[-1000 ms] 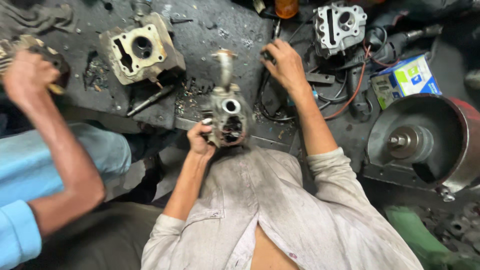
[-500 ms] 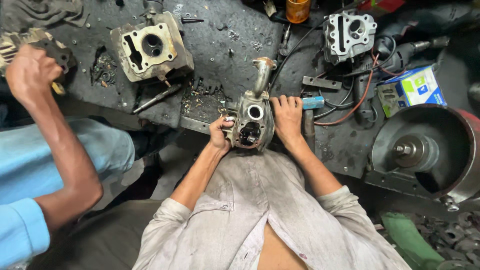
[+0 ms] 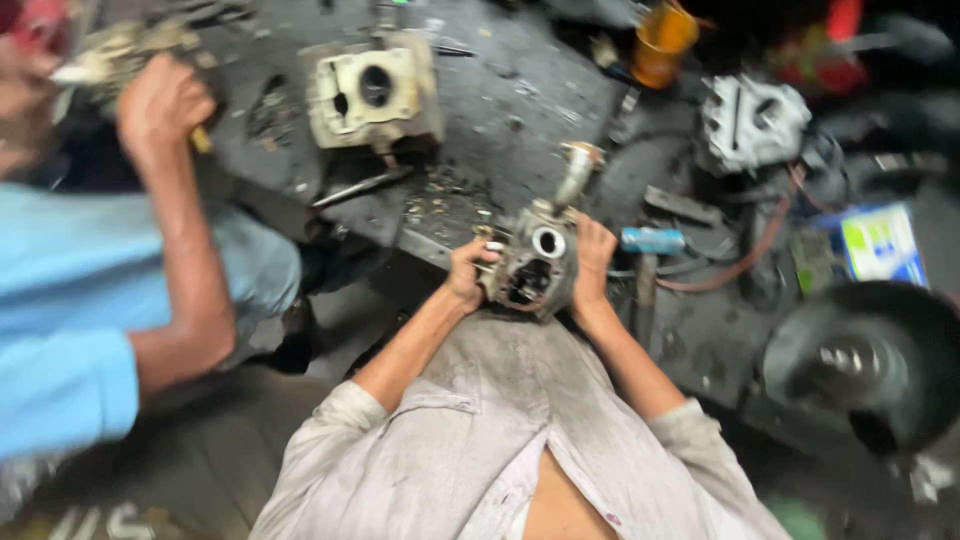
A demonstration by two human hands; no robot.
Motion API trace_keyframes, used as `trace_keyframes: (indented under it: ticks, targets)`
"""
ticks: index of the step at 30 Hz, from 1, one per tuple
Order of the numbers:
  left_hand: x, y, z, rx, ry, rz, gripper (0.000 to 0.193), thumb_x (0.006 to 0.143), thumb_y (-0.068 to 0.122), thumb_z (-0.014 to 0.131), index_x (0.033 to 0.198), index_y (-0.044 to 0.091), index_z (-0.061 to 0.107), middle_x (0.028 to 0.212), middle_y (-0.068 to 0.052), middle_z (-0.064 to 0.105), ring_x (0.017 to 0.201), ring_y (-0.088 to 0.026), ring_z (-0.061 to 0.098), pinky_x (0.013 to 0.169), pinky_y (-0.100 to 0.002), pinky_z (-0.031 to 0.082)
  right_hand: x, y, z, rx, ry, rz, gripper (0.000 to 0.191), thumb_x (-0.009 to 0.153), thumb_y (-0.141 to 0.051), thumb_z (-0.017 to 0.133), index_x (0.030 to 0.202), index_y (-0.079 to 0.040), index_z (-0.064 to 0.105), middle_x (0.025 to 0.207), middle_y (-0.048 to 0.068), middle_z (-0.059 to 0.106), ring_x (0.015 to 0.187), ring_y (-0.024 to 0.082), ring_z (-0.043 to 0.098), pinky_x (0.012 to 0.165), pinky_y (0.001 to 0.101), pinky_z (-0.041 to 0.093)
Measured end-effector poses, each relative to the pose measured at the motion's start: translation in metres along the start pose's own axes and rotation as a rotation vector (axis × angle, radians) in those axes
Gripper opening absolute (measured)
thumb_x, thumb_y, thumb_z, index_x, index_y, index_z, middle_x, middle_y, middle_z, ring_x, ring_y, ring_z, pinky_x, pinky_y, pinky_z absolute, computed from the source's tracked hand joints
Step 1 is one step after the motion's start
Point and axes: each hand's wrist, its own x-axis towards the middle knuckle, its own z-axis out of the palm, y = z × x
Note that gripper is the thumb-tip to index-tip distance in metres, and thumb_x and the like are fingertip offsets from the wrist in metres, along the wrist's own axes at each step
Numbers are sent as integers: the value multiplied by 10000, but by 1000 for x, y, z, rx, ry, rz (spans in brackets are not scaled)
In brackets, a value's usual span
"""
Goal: The person works on a small engine cylinder head, using a hammer and punch to remove a pin, then uses a screwdriver to clean or adjust internal surfaces. The person handles the cylinder head and tools directly on a cluttered workbench.
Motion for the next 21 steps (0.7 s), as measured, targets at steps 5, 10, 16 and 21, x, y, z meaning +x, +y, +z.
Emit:
trace_keyframes:
  ticks: [5, 10, 16, 21]
  targets:
    - [5, 1, -16, 38, 59, 31, 306, 762, 165, 584, 1020, 44, 695, 965, -89, 712, 904, -239, 686, 875, -376, 554, -15, -13, -18, -101, -36, -119, 403, 867, -194, 637, 1227, -14, 616, 1119, 180, 605, 1025, 386, 571, 846, 467, 419]
    - [5, 3, -19, 23, -4, 57, 322, 767, 205, 567, 989, 25, 717, 930, -115, 737, 818, -246, 697, 796, -386, 568, -34, -25, -30, -234, -194, -69, 445, 710, -224, 717, 1103, -23, 662, 1029, 176, 606, 918, 389, 564, 766, 480, 429]
    - [10, -4, -30, 24, 29, 74, 328, 853, 266, 544, 975, 6, 704, 935, -131, 739, 808, -243, 702, 784, -384, 580, -37, -11, -14, -289, -200, -28, 243, 796, -229, 756, 985, -95, 681, 944, 83, 649, 933, 352, 584, 772, 481, 407]
    - [8, -5, -35, 45, -13, 92, 368, 870, 296, 529, 978, -5, 711, 935, -151, 738, 784, -250, 696, 760, -382, 572, -34, -9, -9, -233, -200, -25, 175, 819, -213, 738, 936, -105, 665, 928, 91, 683, 963, 343, 608, 792, 483, 410]
